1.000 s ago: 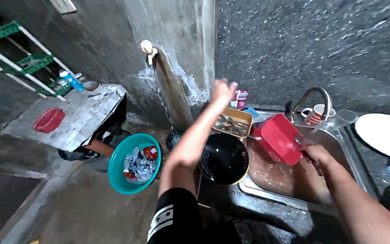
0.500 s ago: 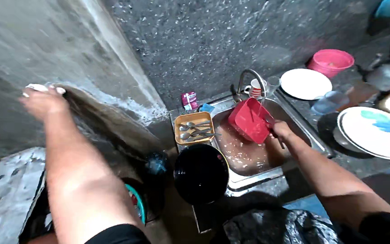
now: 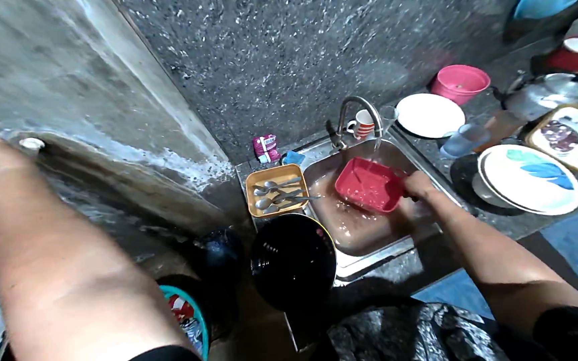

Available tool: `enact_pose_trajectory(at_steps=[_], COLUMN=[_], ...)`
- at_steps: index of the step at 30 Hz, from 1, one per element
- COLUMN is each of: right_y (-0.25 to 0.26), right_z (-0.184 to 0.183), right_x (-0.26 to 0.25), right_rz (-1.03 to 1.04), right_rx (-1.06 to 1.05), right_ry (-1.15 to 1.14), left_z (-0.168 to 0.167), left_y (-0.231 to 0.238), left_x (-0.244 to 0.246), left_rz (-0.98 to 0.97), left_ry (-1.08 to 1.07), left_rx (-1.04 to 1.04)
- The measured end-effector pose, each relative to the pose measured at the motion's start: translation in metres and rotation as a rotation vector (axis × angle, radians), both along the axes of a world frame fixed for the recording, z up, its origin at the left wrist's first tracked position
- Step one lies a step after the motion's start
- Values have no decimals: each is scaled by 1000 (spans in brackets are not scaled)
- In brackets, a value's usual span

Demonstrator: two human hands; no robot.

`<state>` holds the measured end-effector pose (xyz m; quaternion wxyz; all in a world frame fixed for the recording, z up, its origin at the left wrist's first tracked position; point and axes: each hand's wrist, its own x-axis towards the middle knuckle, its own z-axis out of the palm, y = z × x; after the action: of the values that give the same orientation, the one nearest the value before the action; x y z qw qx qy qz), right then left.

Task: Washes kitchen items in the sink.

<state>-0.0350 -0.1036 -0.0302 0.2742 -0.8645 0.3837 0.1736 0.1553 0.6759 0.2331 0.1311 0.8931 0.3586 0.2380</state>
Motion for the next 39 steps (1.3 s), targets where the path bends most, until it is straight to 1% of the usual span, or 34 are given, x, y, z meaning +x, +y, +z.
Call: enact_pose_trajectory(at_steps=[4,6,8,10,12,14,17,20,22,23,25,26,27,28,29,32,34,37,39], right_y=[7,7,6,2,3,8,23,46,60,71,110,129,139,141,138,135,116,97,87], right_z=[7,0,-9,-29,-49,-61,-64,-53,-27,1,86,114,127,133,135,128,93,59,21], right_x=[1,0,-1,-2,-2,0,4,-2,-10,-12,-19,-23,-29,-36,-39,-32,-23,-17,-11], right_rz=[22,10,-46,-131,-254,-369,-445,-506,-538,-554,-572,-551,-512,-469,-470,-614,-644,-606,-480], right_rx=[-65,-44,34,196,423,657,836,975,1041,1027,908,818,757,749,765,834,892,952,1011], right_ry=[-35,-66,-113,-183,-231,-299,-418,-571,-601,-556,-475,-497,-536,-556,-549,-524,-562,-543,-642], left_z=[14,24,30,33,33,33,28,24,23,23,24,24,24,24,23,15,12,16,21], left_y=[-12,-22,-31,-34,-36,-34,-19,-14,-18,-19,-19,-18,-19,-19,-15,17,28,36,23], left_x=[-7,-15,-20,-19,-16,-16,-14,-12,-8,-7,-3,-2,-3,-5,-7,-12,-28,-42,-47], left_rz=[40,37,65,94,111,108,77,78,108,130,144,141,118,86,51,-124,-263,-348,-318], left_ry=[81,87,70,64,50,39,47,41,52,57,62,59,61,68,68,51,40,65,83], left_rx=[43,38,23,16,18,5,19,23,9,4,5,1,-6,-11,-13,-27,-19,37,79])
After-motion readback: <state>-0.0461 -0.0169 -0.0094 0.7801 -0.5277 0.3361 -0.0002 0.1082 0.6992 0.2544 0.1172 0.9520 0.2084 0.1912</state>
